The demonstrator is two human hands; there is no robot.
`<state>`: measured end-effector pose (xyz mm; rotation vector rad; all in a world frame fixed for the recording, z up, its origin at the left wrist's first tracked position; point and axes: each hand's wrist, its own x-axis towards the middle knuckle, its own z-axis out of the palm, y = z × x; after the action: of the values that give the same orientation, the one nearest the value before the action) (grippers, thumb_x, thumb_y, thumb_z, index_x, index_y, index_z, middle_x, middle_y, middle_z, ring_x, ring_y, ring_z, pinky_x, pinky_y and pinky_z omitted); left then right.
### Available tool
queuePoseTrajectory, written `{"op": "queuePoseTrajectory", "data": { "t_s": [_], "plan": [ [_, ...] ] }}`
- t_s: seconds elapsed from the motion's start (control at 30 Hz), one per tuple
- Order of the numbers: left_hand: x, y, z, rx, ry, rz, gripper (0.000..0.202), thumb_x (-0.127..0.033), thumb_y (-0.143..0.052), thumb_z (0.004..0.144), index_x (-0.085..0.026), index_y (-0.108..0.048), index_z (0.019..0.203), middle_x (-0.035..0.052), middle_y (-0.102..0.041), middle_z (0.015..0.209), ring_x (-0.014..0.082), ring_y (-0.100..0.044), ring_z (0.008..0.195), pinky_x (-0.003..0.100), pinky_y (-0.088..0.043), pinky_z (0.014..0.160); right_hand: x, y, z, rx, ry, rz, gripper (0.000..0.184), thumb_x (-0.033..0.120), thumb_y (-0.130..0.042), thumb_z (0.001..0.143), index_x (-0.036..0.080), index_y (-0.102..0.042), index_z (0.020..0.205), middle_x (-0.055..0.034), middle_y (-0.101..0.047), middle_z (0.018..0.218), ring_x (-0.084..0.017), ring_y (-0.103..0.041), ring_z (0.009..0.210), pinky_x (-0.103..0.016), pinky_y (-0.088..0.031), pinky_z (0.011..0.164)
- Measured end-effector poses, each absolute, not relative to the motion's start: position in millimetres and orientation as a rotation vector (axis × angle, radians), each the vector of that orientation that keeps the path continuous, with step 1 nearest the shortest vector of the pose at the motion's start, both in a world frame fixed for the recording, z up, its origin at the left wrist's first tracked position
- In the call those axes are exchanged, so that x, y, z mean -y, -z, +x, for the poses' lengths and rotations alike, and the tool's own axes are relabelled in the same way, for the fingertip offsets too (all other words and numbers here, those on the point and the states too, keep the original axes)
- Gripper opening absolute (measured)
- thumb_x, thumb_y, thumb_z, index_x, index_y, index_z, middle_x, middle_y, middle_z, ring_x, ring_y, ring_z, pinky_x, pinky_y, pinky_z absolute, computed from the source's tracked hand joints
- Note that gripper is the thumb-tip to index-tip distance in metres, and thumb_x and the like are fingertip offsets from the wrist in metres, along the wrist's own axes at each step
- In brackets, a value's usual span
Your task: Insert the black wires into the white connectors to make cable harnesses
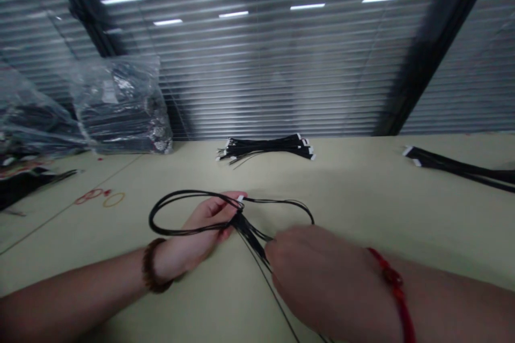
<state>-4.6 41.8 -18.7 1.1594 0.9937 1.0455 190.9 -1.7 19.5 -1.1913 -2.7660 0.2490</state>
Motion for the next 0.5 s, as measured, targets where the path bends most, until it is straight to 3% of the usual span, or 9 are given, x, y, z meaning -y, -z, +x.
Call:
{"op": "queuePoseTrajectory", "data": {
  "t_s": [0.17,0.37,0.5],
  "plan": [
    [-33,12,-6,-0.763,-0.966,1.117,0.028,-0.021,-0.07,0.07,-0.017,-0.062,0.097,-0.0061,-0.044,0.058,0.003,-0.036,0.044,0.018,-0.023,0.042,-25,-35,182,2.752,-0.471,-1.186,0.033,0.027,-0.033,0.09,0.017,-0.06,0.074,-0.0026,-0.061,0.069,-0.012,-0.052,0.06,-0.025,-0.033,0.056],
    [-25,5,-6,-0.706,-0.924,1.091,0.028,-0.029,-0.069,0.073,-0.019,-0.06,0.098,-0.0047,-0.044,0.062,0.0039,-0.035,0.048,0.019,-0.026,0.046,-28,-36,181,2.694,-0.682,-1.128,0.032,0.03,-0.041,0.087,0.016,-0.05,0.06,0.0046,-0.041,0.049,-0.005,-0.033,0.045,-0.02,-0.023,0.045],
    [-23,4,-5,-0.758,-0.912,1.19,0.029,-0.037,-0.063,0.078,-0.017,-0.058,0.099,-0.0038,-0.045,0.061,0.0051,-0.037,0.047,0.02,-0.024,0.044,-23,-35,176,2.61,-0.668,-1.117,0.025,0.022,-0.044,0.083,0.016,-0.05,0.059,0.0048,-0.042,0.051,-0.004,-0.034,0.048,-0.02,-0.022,0.048]
  ]
}}
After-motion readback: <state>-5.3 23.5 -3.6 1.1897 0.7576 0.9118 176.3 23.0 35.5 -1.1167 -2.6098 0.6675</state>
